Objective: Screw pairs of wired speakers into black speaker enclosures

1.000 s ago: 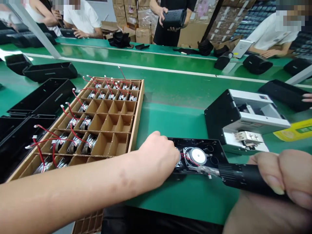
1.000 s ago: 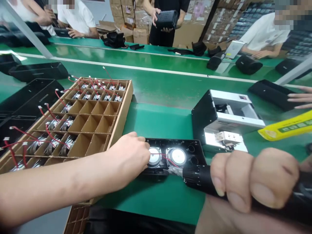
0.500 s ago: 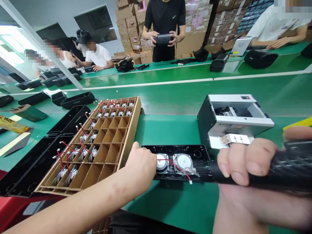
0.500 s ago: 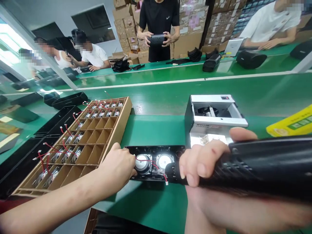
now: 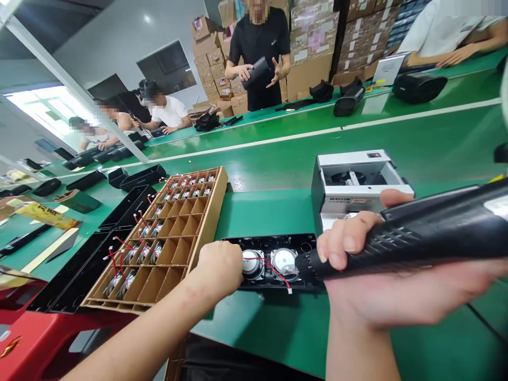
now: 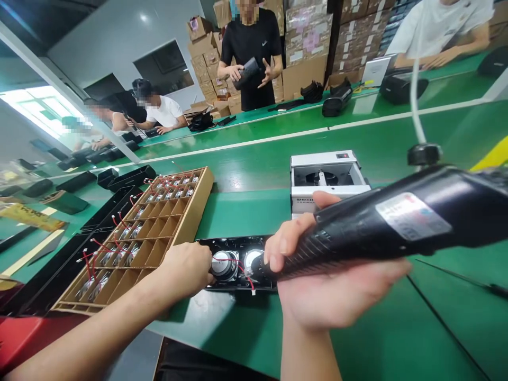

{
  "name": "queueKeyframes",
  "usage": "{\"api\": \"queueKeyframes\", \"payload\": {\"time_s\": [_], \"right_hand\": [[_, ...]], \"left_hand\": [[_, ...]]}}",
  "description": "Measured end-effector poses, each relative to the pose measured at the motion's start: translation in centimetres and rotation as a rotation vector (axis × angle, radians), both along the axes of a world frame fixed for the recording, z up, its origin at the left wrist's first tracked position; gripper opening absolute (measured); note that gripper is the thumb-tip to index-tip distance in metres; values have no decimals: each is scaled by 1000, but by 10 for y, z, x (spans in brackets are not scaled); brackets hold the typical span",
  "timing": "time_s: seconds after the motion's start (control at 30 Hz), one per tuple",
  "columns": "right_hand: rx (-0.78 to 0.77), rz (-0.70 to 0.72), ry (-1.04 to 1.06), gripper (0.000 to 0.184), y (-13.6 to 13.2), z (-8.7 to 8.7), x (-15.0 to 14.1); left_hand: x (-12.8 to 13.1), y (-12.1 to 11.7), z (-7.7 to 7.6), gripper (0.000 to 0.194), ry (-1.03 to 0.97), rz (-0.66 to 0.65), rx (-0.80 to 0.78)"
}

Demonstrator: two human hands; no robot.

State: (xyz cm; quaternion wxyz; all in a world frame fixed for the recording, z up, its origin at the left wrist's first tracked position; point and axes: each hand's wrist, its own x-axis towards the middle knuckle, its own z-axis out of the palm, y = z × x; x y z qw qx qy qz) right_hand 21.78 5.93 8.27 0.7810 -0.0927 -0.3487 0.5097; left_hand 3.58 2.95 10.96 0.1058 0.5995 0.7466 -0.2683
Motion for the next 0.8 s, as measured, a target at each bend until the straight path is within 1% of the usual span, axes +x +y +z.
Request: {"api": "queueKeyframes", "payload": {"time_s": [0.13,0.23,0.3,0.37,0.4,0.47,0.5,0.57,0.63,0.7,0.8], "right_hand": [[-57,-40,44,59,-2,5,-2],[-132,-75,67,58,-4,9,-4],[-168,-91,82,58,-4,8,-7],[-174,-96,98,60,-3,6,-10],[-172,-95,105,61,-2,4,-11],[-174,-92,121,62,0,1,-11],[-175,-86,128,63,0,-1,-10],[-175,-71,139,63,1,-2,-8],[-179,-59,136,64,1,-3,-7],[-187,-58,126,65,1,-4,-7],[-200,-58,111,68,2,-4,-9]], "left_hand": [[-2,5,-1,31,49,6,-89],[-3,10,9,29,53,-35,-129],[-4,12,21,24,44,-92,-134],[-5,9,33,13,34,-174,-98],[-5,6,38,11,28,-221,-67],[-7,-2,40,16,9,-308,3],[-9,-6,38,16,-1,-337,33],[-16,-13,29,9,-16,-348,78],[-23,-16,16,5,-26,-315,116],[-29,-16,5,7,-37,-271,151],[-32,-15,-6,12,-49,-228,188]]}}
